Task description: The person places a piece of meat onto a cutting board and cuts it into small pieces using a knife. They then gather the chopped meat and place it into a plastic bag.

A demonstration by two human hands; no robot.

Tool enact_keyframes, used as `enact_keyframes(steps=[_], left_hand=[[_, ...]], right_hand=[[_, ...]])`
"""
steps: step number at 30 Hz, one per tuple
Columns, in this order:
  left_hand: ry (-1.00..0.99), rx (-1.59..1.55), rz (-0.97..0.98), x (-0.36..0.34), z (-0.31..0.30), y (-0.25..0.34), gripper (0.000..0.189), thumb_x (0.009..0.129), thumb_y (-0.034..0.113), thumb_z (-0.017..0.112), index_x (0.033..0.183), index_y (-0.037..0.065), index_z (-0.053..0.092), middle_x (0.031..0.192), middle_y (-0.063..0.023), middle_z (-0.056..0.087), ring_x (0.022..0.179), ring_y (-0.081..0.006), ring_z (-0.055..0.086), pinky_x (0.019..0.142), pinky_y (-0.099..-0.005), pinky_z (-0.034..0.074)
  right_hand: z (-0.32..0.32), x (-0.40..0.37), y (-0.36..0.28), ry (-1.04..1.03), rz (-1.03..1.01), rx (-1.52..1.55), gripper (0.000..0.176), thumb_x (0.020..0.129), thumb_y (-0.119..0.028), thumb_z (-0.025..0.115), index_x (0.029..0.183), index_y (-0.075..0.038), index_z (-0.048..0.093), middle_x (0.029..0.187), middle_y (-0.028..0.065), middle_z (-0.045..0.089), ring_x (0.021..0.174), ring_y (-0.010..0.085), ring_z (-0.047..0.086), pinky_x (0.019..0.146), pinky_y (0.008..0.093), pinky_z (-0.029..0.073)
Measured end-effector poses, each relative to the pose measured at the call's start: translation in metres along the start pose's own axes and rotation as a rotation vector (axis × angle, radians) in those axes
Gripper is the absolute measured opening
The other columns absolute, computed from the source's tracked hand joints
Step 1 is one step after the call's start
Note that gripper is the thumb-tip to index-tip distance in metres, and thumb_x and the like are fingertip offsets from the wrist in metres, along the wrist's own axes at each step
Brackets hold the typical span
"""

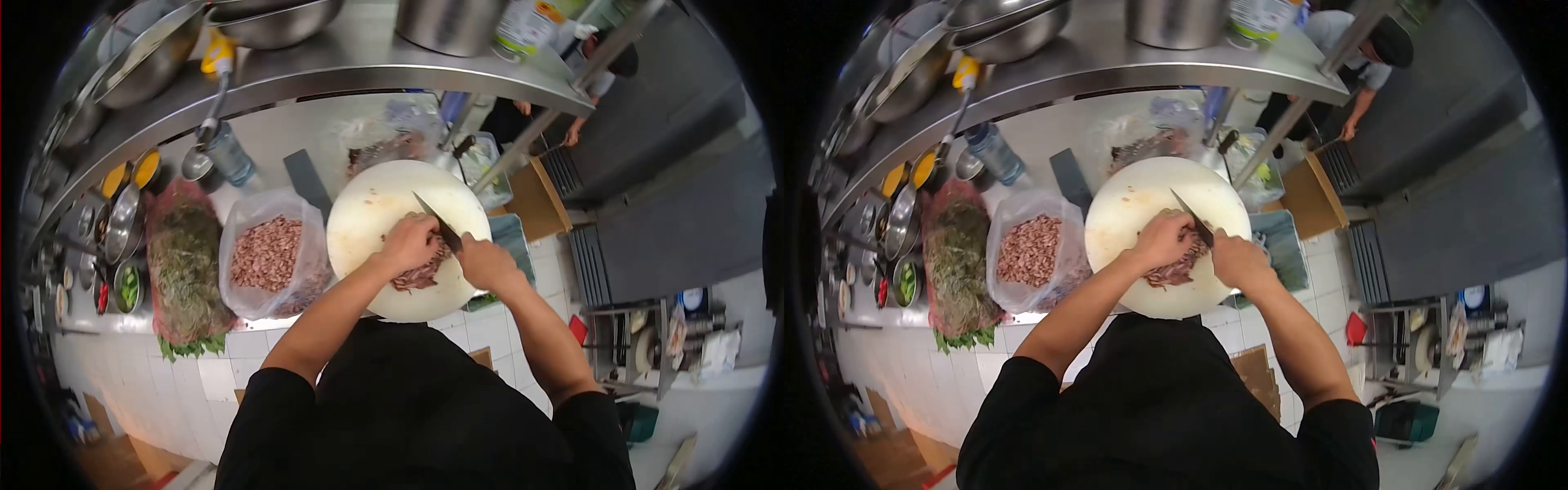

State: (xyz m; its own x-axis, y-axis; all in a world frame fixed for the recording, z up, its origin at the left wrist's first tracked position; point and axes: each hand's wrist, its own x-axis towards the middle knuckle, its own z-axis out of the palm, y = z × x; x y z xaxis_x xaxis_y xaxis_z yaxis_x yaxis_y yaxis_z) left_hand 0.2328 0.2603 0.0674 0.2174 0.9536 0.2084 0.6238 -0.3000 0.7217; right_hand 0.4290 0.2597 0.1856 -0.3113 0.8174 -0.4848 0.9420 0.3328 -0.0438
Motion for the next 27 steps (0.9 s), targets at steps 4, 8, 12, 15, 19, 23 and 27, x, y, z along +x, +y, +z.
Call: enact_keyframes(steps=[4, 8, 12, 15, 19, 23, 27], left_hand=[[-0.02, -0.013, -0.013, 0.003, -0.006, 0.004, 0.024, 0.089, 0.015, 0.073, 0.11, 0.004, 0.072, 0.109, -0.0203, 0.074, 0.109, -0.0433, 0.067, 0.097, -0.0507, 0.055], [-0.02, -0.035, -0.052, -0.003, -0.003, 0.001, 0.021, 0.091, 0.014, 0.072, 0.109, 0.004, 0.071, 0.109, -0.02, 0.075, 0.108, -0.0433, 0.068, 0.096, -0.05, 0.055], [0.01, -0.009, 0.004, -0.005, 0.0, -0.003, 0.017, 0.091, 0.014, 0.072, 0.106, 0.005, 0.071, 0.104, -0.0195, 0.074, 0.105, -0.0434, 0.068, 0.094, -0.0515, 0.055], [0.03, -0.03, -0.057, -0.003, -0.011, 0.006, 0.017, 0.092, 0.012, 0.071, 0.106, 0.003, 0.071, 0.106, -0.0195, 0.075, 0.105, -0.0436, 0.068, 0.094, -0.0508, 0.055], [0.086, -0.033, -0.02, -0.009, 0.0, 0.0, 0.014, 0.091, 0.011, 0.071, 0.103, 0.003, 0.07, 0.104, -0.0198, 0.075, 0.104, -0.0431, 0.068, 0.092, -0.0517, 0.055], [0.077, 0.015, 0.024, -0.004, -0.005, -0.004, 0.013, 0.091, 0.01, 0.071, 0.101, 0.003, 0.071, 0.1, -0.0205, 0.074, 0.099, -0.0435, 0.069, 0.089, -0.0521, 0.055], [0.141, 0.006, 0.018, -0.011, 0.002, -0.009, 0.01, 0.091, 0.01, 0.071, 0.098, 0.002, 0.07, 0.093, -0.0209, 0.073, 0.091, -0.0437, 0.069, 0.085, -0.0527, 0.055]], right_hand=[[-0.022, -0.003, 0.005, -0.01, -0.052, 0.025, 0.035, 0.108, -0.025, 0.054, 0.127, 0.002, 0.061, 0.117, 0.0312, 0.076, 0.111, 0.0492, 0.075, 0.097, 0.0595, 0.058], [0.005, -0.012, -0.007, -0.008, 0.031, -0.003, 0.033, 0.106, -0.02, 0.053, 0.128, 0.003, 0.061, 0.116, 0.0311, 0.076, 0.112, 0.0482, 0.075, 0.096, 0.0586, 0.059], [-0.01, 0.005, 0.0, 0.016, -0.034, 0.042, 0.031, 0.102, -0.014, 0.054, 0.126, 0.003, 0.063, 0.116, 0.0308, 0.077, 0.109, 0.0478, 0.076, 0.094, 0.0582, 0.06], [-0.033, -0.022, -0.01, -0.008, -0.028, -0.03, 0.031, 0.102, -0.015, 0.054, 0.126, 0.002, 0.063, 0.115, 0.0302, 0.077, 0.108, 0.0477, 0.077, 0.093, 0.0578, 0.06], [0.01, -0.005, -0.014, 0.013, 0.001, 0.015, 0.031, 0.104, -0.018, 0.055, 0.126, 0.002, 0.063, 0.114, 0.0294, 0.077, 0.107, 0.0474, 0.076, 0.094, 0.057, 0.06], [-0.03, -0.013, -0.005, -0.057, -0.057, -0.001, 0.03, 0.104, -0.016, 0.053, 0.126, 0.003, 0.062, 0.112, 0.0309, 0.077, 0.106, 0.048, 0.076, 0.094, 0.0565, 0.06], [-0.001, -0.019, -0.017, -0.043, 0.024, -0.027, 0.036, 0.109, -0.026, 0.052, 0.128, 0.002, 0.062, 0.114, 0.0285, 0.077, 0.108, 0.0492, 0.075, 0.095, 0.0578, 0.059]])
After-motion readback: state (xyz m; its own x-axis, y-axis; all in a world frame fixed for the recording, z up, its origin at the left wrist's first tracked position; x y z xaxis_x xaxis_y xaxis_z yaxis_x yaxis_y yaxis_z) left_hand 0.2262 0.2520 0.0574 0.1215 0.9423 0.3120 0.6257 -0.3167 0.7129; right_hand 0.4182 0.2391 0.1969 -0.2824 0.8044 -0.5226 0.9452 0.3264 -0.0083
